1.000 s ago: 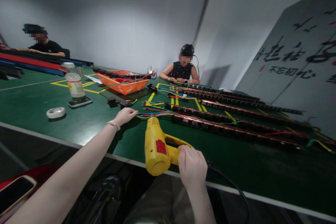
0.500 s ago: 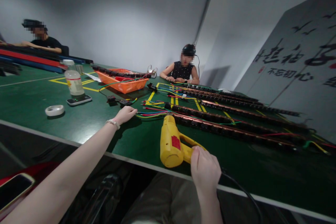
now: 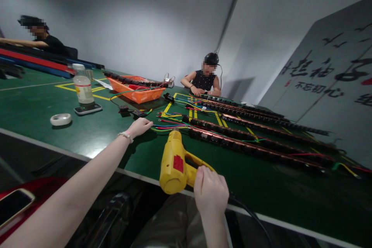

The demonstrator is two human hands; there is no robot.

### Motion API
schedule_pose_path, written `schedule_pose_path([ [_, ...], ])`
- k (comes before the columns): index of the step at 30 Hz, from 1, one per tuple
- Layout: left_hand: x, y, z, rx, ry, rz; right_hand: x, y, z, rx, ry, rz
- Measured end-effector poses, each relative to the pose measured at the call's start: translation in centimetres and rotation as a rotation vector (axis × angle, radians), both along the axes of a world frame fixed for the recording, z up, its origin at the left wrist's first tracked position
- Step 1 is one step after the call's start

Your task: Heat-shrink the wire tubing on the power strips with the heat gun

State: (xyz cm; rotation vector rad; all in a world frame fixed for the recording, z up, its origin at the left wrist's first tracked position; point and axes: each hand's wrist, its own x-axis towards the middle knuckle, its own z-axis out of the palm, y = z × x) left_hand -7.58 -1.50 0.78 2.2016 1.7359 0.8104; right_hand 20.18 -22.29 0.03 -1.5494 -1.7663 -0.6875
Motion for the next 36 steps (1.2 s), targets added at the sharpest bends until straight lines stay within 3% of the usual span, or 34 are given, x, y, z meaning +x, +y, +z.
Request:
schedule_pose_path([
  [11, -0.3, 0.5, -0.4, 0.017, 0.019, -0.02, -5.7, 0.4, -0.2, -0.083, 0.086, 0.125],
  [15, -0.4, 0.7, -0.5, 0.015, -0.02, -0.041, -6.6, 0.3, -0.2, -0.08, 0.093, 0.143],
  [26, -0.7, 0.8, -0.7, 0.031, -0.041, -0.076, -4.0, 0.8, -0.8, -0.006, 0.158, 0.218],
  [36, -0.3, 0.2, -0.1, 0.002, -0.037, -0.082, -2.2, 0.3, 0.0, -0.04, 0.148, 0.201],
])
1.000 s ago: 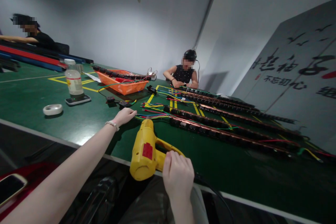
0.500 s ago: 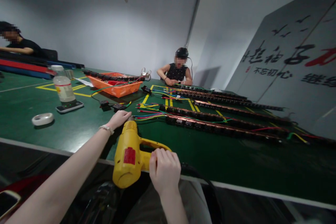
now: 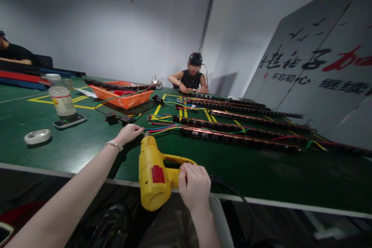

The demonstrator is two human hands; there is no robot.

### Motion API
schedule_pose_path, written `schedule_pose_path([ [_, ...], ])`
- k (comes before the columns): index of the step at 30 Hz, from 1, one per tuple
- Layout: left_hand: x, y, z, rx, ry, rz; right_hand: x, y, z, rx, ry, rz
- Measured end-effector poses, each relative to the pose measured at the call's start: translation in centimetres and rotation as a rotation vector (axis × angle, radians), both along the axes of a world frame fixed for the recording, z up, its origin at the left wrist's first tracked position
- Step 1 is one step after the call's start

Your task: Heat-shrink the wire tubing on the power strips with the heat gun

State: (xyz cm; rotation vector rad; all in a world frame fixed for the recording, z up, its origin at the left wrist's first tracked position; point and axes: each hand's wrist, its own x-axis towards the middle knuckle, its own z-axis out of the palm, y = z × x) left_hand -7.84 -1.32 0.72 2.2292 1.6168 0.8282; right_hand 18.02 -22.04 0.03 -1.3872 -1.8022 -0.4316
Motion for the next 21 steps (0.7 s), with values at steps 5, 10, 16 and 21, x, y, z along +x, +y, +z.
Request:
schedule_pose_path([
  [5, 0.0, 0.0, 0.0, 0.001, 0.021, 0.018, 1.1, 0.5, 0.0, 0.003, -0.02, -0.046],
  [10, -0.2, 0.2, -0.3, 0.007, 0.082, 0.009, 2.5, 0.9, -0.1, 0.029, -0.038, -0.122],
  [16, -0.2, 0.4, -0.4, 0.011, 0.1, 0.003, 4.2, 0.9, 0.2, 0.027, -0.08, -0.216],
  [21, -0.2, 0.3, -0.3, 0.002, 0.101, 0.007, 5.2, 0.9, 0.3, 0.012, -0.113, -0.281],
])
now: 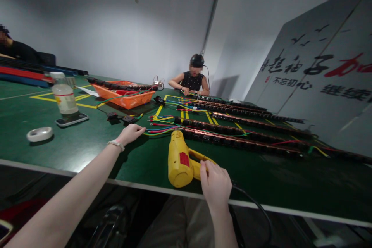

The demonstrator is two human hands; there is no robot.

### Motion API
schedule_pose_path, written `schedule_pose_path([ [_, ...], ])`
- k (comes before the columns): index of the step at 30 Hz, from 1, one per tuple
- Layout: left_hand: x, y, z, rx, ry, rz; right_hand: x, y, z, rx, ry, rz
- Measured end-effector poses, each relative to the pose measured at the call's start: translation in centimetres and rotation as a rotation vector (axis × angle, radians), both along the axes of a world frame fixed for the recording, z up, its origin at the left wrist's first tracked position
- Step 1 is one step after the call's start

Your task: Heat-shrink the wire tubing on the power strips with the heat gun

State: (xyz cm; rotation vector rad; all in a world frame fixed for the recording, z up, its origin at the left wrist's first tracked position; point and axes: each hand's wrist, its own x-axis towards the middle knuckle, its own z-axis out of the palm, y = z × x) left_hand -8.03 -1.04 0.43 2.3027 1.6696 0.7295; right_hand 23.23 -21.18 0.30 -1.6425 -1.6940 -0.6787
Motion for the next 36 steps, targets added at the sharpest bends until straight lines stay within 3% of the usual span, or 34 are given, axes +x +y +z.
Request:
schedule_pose_path([
  [12, 0.33, -0.19, 0.34, 0.0, -0.02, 0.02, 0.19, -0.14, -0.08, -0.043, -0.007, -0.002],
  [24, 0.34, -0.1, 0.36, 0.0, 0.01, 0.134, 0.85, -0.83, 0.42, -0.147, -0.008, 0.113],
  [30, 0.22, 0.28, 0.06, 0.016, 0.014, 0.112, 0.82, -0.94, 0.75, -0.246, 0.028, 0.144],
  [36, 0.12, 0.33, -0.02, 0.012, 0.012, 0.104, 0.99, -0.89, 0.64, -0.223, -0.002, 0.151],
])
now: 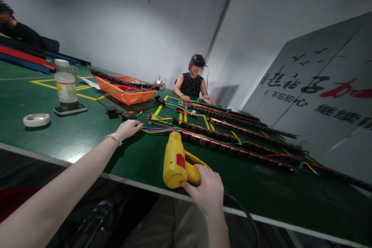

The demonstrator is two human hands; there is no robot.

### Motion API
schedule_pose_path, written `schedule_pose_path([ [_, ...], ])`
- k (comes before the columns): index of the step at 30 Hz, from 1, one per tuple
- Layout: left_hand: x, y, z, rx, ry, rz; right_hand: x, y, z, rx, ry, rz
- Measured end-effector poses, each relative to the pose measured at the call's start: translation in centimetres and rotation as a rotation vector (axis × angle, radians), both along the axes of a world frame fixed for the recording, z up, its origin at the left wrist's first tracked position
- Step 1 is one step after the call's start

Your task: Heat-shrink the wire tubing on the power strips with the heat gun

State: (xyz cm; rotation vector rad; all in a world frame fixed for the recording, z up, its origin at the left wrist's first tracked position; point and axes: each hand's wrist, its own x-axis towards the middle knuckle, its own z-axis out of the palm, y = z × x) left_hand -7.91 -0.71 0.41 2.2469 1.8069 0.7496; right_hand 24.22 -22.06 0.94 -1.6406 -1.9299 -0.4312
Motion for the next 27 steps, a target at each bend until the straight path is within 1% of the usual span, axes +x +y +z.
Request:
schedule_pose_path([
  [6, 0.1, -0.3, 0.3, -0.018, -0.022, -0.011, -1.1, -0.2, -0.1, -0.003, 0.008, -0.014],
  [14, 0.3, -0.4, 0.5, -0.026, -0.007, -0.039, -3.9, -0.8, 0.0, -0.049, 0.08, 0.045],
  [22, 0.2, -0.4, 0.4, -0.019, 0.007, -0.037, -7.3, -0.4, -0.1, -0.056, 0.159, 0.158],
  [27, 0.1, 0.2, -0.1, -0.005, -0.012, -0.055, -8.9, -0.3, 0.1, -0.081, 0.193, 0.232],
])
